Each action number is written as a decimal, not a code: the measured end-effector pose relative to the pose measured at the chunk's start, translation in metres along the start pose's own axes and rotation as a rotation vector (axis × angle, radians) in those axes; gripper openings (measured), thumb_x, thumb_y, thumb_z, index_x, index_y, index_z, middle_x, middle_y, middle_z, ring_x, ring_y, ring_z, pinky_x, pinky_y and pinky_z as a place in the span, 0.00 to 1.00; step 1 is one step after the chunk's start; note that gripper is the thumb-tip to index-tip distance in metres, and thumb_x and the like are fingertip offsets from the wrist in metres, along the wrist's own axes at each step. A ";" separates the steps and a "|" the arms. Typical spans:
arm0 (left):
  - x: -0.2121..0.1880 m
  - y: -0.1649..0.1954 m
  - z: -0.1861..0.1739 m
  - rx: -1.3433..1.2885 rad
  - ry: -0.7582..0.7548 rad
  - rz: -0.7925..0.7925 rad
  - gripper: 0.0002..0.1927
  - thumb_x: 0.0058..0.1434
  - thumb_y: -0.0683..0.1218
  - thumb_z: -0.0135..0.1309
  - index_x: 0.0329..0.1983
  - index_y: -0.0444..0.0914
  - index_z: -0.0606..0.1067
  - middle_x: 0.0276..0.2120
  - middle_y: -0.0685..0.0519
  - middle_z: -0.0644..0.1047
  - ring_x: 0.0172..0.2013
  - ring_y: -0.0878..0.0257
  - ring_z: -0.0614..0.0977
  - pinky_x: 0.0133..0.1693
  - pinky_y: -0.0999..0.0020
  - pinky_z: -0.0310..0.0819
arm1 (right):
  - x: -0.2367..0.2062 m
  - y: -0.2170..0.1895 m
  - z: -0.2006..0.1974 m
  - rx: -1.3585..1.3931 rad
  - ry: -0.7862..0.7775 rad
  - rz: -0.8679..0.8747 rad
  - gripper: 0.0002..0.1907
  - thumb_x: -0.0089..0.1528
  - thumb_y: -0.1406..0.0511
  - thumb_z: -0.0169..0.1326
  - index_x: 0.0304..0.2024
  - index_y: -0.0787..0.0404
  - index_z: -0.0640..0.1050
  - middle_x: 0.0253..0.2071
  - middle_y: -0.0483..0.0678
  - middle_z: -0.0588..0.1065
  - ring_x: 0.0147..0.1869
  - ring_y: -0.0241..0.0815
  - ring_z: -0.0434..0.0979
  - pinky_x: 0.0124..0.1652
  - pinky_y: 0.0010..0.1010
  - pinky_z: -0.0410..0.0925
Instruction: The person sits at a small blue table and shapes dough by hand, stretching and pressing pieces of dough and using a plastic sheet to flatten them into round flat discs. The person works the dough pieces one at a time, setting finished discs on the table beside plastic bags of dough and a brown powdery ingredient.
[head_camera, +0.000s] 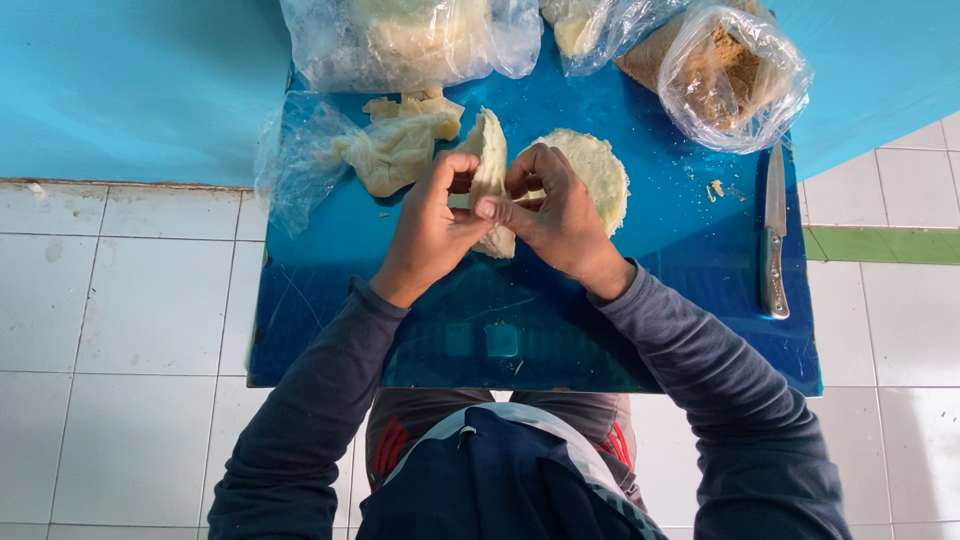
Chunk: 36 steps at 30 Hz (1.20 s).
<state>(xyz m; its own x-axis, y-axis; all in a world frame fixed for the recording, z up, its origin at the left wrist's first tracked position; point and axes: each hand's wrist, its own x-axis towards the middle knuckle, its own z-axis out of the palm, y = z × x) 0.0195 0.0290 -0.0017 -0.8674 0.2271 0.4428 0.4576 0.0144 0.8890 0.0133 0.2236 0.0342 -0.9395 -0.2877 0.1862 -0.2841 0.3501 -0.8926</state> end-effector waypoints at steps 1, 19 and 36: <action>0.000 -0.001 0.000 -0.014 0.005 -0.025 0.23 0.64 0.38 0.63 0.58 0.33 0.66 0.51 0.49 0.76 0.52 0.63 0.82 0.46 0.70 0.87 | 0.000 0.001 0.000 -0.063 0.020 -0.032 0.19 0.64 0.56 0.66 0.39 0.63 0.73 0.41 0.45 0.71 0.42 0.31 0.72 0.41 0.26 0.71; -0.002 0.011 -0.005 -0.047 0.062 -0.086 0.26 0.67 0.46 0.65 0.60 0.35 0.65 0.53 0.52 0.73 0.50 0.65 0.80 0.46 0.68 0.82 | -0.009 -0.005 0.018 -0.100 0.114 -0.330 0.13 0.67 0.72 0.60 0.52 0.65 0.72 0.47 0.49 0.78 0.53 0.37 0.83 0.50 0.28 0.78; -0.012 0.022 0.000 0.563 0.242 0.189 0.24 0.62 0.34 0.60 0.61 0.38 0.69 0.47 0.46 0.70 0.45 0.52 0.80 0.43 0.59 0.79 | -0.007 -0.019 0.008 -0.148 0.006 -0.446 0.14 0.66 0.82 0.48 0.48 0.62 0.76 0.56 0.54 0.71 0.58 0.52 0.77 0.51 0.33 0.73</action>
<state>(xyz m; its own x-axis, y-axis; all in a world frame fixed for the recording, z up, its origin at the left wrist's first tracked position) 0.0399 0.0262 0.0123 -0.7510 0.0503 0.6584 0.5826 0.5197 0.6249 0.0270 0.2122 0.0462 -0.7204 -0.4336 0.5413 -0.6842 0.3167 -0.6570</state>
